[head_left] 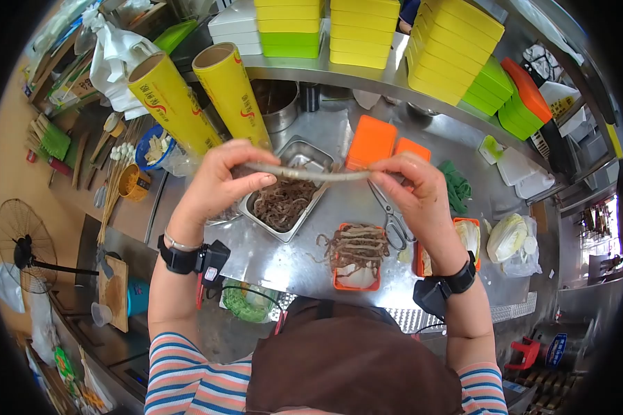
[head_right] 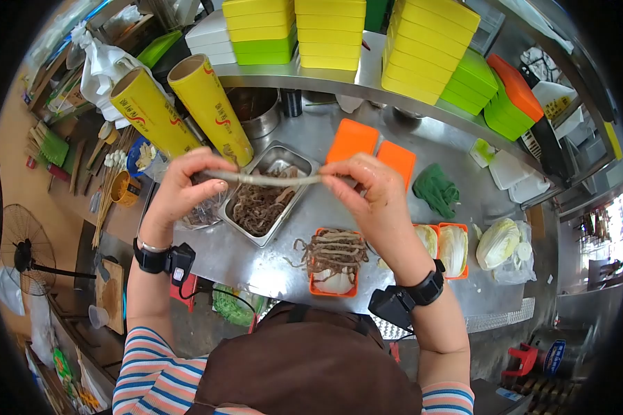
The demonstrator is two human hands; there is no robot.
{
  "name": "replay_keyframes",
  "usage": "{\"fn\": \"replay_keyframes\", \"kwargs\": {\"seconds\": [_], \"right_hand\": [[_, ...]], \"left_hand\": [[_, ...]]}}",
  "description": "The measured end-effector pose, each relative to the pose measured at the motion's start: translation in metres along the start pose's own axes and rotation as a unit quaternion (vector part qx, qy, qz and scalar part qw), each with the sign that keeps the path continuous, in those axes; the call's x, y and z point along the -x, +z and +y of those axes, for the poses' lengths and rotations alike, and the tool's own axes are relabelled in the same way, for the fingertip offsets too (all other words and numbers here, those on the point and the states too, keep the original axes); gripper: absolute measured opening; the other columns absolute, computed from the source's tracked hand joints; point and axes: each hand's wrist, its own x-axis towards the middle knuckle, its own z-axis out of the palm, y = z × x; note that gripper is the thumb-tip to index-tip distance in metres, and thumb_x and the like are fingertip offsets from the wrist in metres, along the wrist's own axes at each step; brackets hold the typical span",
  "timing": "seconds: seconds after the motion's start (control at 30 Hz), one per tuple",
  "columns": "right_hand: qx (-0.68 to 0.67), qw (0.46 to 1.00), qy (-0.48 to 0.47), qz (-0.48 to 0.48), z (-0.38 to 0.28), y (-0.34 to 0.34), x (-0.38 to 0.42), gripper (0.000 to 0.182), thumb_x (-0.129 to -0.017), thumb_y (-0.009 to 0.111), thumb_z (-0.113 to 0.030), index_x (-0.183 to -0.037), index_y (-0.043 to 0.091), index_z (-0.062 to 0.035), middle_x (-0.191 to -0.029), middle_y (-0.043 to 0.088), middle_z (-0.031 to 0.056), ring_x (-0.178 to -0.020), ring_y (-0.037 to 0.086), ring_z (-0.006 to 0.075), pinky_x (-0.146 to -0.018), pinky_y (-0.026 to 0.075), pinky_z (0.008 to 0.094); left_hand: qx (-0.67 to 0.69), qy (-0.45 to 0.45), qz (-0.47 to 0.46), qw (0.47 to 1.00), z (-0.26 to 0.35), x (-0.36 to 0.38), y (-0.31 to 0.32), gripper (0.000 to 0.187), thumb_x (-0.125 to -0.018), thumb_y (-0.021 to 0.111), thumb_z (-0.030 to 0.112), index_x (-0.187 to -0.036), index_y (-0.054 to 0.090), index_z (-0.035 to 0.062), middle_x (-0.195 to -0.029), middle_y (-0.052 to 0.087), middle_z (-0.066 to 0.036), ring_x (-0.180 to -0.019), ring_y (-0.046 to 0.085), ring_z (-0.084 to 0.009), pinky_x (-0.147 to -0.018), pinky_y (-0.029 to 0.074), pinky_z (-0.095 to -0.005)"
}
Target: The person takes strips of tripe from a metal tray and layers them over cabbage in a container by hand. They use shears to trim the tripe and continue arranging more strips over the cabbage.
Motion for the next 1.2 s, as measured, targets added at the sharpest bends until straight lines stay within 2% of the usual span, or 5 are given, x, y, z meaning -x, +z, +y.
{"fn": "replay_keyframes", "kwargs": {"seconds": [0.27, 0.5, 0.6, 0.73, 1.2], "right_hand": [[-0.042, 0.97, 0.16, -0.177, 0.024, -0.002, 0.072, 0.016, -0.089, 0.068, -0.005, -0.103, 0.065, 0.0011, -0.091, 0.067, 0.0039, -0.076, 0.063, 0.0103, -0.071, 0.052, 0.0243], [-0.2, 0.934, 0.234, -0.181, 0.051, 0.045, 0.101, 0.013, -0.089, 0.067, -0.004, -0.101, 0.066, 0.0005, -0.087, 0.067, 0.0033, -0.076, 0.061, 0.0076, -0.068, 0.051, 0.0247], [-0.15, 0.941, 0.221, -0.209, 0.071, 0.058, 0.113, 0.014, -0.089, 0.067, -0.005, -0.102, 0.066, 0.0004, -0.085, 0.067, 0.0037, -0.075, 0.061, 0.008, -0.067, 0.051, 0.0238], [-0.18, 0.901, 0.327, -0.22, 0.071, 0.068, 0.117, 0.015, -0.089, 0.066, -0.006, -0.102, 0.066, 0.0016, -0.083, 0.067, 0.004, -0.071, 0.06, 0.0078, -0.066, 0.05, 0.0237], [-0.02, 0.958, 0.178, -0.222, 0.067, 0.038, 0.15, 0.017, -0.088, 0.064, -0.007, -0.104, 0.066, -0.0034, -0.089, 0.065, 0.0116, -0.073, 0.063, 0.025, -0.069, 0.052, 0.0344]], "left_hand": [[0.029, -0.076, -0.01, 0.997, -0.061, 0.068, 0.092, 0.019, -0.093, 0.064, 0.018, -0.088, 0.065, 0.0001, -0.074, 0.061, -0.004, -0.065, 0.054, -0.0132, -0.06, 0.044, -0.0281], [0.553, -0.302, 0.129, 0.765, -0.068, 0.099, 0.14, 0.022, -0.099, 0.057, 0.024, -0.085, 0.06, 0.0081, -0.075, 0.056, 0.002, -0.062, 0.044, -0.0018, -0.054, 0.035, -0.0188], [0.161, -0.262, 0.056, 0.95, -0.099, 0.109, 0.157, 0.014, -0.09, 0.067, 0.017, -0.087, 0.062, 0.0048, -0.082, 0.063, -0.003, -0.061, 0.053, -0.0147, -0.058, 0.045, -0.028], [-0.162, -0.103, 0.055, 0.98, -0.083, 0.108, 0.168, 0.023, -0.081, 0.072, 0.014, -0.102, 0.066, 0.0062, -0.095, 0.067, -0.012, -0.09, 0.064, -0.0303, -0.077, 0.051, -0.0377], [0.166, -0.068, -0.166, 0.97, -0.037, 0.105, 0.191, 0.013, -0.09, 0.065, 0.012, -0.1, 0.067, 0.004, -0.082, 0.065, -0.008, -0.072, 0.061, -0.0196, -0.066, 0.048, -0.0314]]}}
